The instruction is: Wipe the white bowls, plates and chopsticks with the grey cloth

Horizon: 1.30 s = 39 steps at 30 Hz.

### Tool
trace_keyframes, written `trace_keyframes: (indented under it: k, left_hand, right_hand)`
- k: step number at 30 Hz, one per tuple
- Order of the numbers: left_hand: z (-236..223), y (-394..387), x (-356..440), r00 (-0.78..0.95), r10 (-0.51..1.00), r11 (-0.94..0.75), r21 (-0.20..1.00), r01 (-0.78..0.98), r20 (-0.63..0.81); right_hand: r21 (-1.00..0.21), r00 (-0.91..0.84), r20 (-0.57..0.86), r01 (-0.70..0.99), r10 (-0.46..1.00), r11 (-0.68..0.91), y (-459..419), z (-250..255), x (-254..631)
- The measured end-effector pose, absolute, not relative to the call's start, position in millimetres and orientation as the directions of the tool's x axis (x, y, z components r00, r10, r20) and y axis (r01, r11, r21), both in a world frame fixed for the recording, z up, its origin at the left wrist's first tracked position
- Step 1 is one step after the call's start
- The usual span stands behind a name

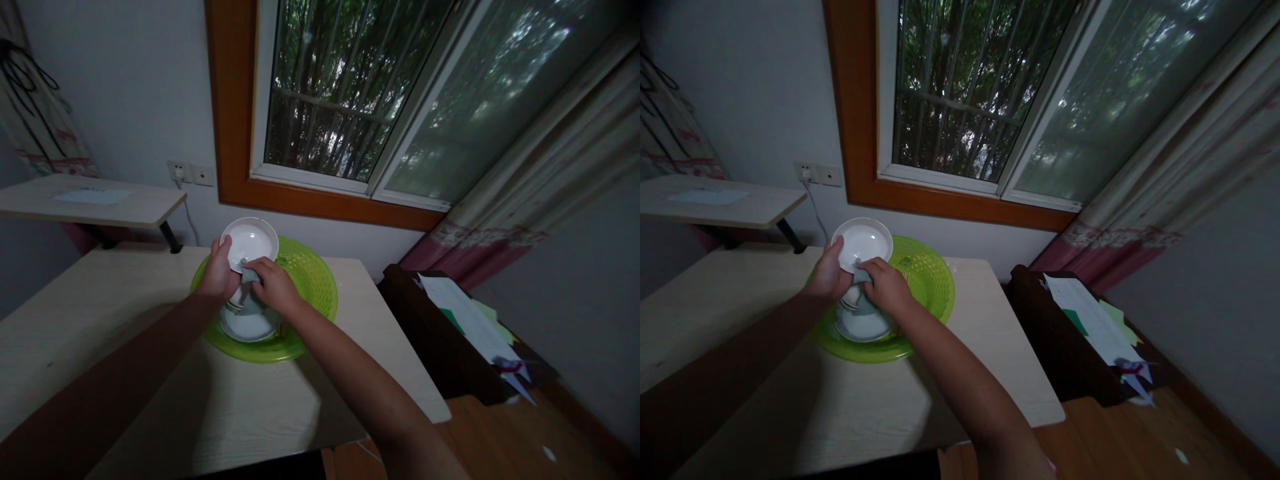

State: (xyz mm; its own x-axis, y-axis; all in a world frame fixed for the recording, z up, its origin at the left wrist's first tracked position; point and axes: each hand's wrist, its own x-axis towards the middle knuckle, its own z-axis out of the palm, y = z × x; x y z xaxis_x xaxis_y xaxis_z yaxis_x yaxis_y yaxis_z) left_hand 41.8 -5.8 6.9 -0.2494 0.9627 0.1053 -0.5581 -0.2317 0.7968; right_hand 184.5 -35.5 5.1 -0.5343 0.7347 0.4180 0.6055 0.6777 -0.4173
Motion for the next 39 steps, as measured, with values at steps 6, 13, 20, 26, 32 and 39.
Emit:
trace_keyframes:
  k: [6, 13, 20, 26, 32, 39]
  left_hand:
    - [22, -3, 26, -0.127, 0.988, -0.141, 0.83, -0.54, 0.086]
    - [30, 10, -11, 0.111, 0.99, -0.047, 0.946, -0.32, 0.086]
    - [21, 3, -1, 0.033, 0.993, -0.09, 0.907, -0.411, 0.113]
    - [18, -6, 12, 0.041, 0.997, -0.04, 0.878, -0.476, 0.068]
    - [13, -11, 21, 0.099, 0.993, -0.011, 0.865, -0.501, 0.07]
    - [9, -10, 23, 0.017, 0.997, -0.056, 0.879, -0.473, 0.073]
  right_hand:
    - [-0.336, -0.521, 0.39, 0.687, 0.759, 0.644, -36, 5, 192]
    - [-0.038, -0.553, 0.329, 0.802, 0.765, 0.596, -39, 15, 193]
    - [0.08, -0.525, 0.387, 0.838, 0.758, 0.54, -51, 23, 188]
    - [0.11, -0.652, 0.327, 0.745, 0.684, 0.658, -56, 24, 184]
    - [0.14, -0.693, 0.351, 0.704, 0.63, 0.696, -52, 20, 181]
    - [0.152, -0.578, 0.384, 0.809, 0.72, 0.568, -51, 20, 184]
